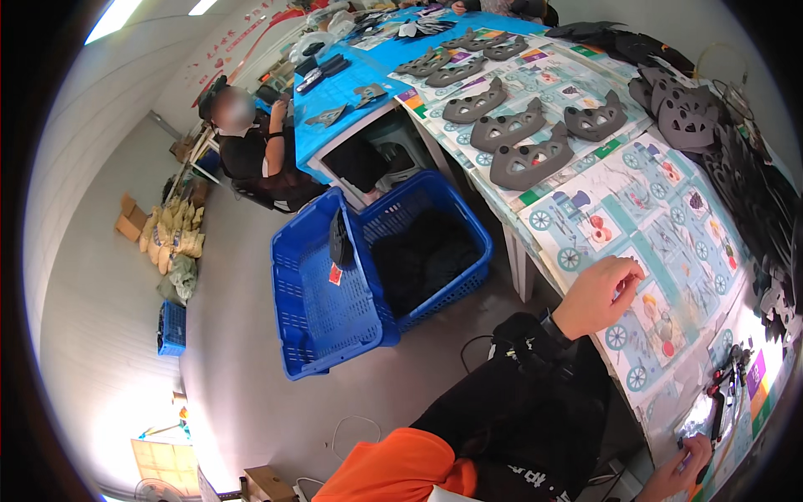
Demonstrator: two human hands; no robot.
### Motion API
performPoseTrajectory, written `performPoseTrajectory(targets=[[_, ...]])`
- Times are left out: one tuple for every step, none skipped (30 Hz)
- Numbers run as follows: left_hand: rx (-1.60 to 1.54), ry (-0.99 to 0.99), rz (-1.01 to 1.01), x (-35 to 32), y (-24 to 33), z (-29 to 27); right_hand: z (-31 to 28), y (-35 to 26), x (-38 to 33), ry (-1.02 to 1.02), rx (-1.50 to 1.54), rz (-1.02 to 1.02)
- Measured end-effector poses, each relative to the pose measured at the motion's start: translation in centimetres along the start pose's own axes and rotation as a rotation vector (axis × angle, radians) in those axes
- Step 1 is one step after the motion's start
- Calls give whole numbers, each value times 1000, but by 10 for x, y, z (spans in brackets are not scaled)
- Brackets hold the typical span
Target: The person picks up grey shoe components from a table and applies glue to specific areas using a handheld glue gun. The person handles the components one at a time, positioning them carefully to apply the glue and then placing them back on the workspace.
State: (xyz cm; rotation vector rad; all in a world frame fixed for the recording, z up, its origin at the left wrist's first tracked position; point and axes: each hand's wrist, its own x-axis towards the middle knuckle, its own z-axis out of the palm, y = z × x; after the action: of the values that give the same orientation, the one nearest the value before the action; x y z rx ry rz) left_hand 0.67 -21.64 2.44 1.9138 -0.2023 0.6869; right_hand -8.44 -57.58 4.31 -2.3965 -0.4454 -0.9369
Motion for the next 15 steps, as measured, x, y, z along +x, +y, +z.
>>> performPoseTrajectory(targets=[[4,-1,-18,0,0,0,0,0,0,1,-4,0],[8,-2,-36,0,0,0,0,1,0,-11,-1,-5],[5,-3,-34,0,0,0,0,1,1,-22,4,-11],[13,-11,-44,0,1,-1,-1,0,2,-20,1,-11],[22,-18,-55,0,1,-1,-1,0,3,-33,-10,-19],[20,-19,-54,0,1,-1,-2,-1,3,-47,-22,-25],[8,-24,-64,0,1,-1,-2,-1,3,-46,-25,-25],[-3,-29,-73,0,1,-1,-1,-2,3,-36,-21,-8],[-5,-30,-72,0,1,-1,-1,-3,2,-26,-16,9],[-8,-26,-77,-1,1,-1,-1,-3,2,-25,-18,9],[-11,-23,-81,-1,1,-1,-1,-2,1,-31,-3,23],[-15,-24,-80,-1,2,-1,-2,-2,1,-37,11,37],[-13,-28,-86,0,3,-2,-3,-1,0,-35,7,37],[-12,-32,-91,0,4,-1,-4,1,0,-41,-16,6],[-16,-32,-88,-1,3,0,-5,3,0,-46,-37,-25]])
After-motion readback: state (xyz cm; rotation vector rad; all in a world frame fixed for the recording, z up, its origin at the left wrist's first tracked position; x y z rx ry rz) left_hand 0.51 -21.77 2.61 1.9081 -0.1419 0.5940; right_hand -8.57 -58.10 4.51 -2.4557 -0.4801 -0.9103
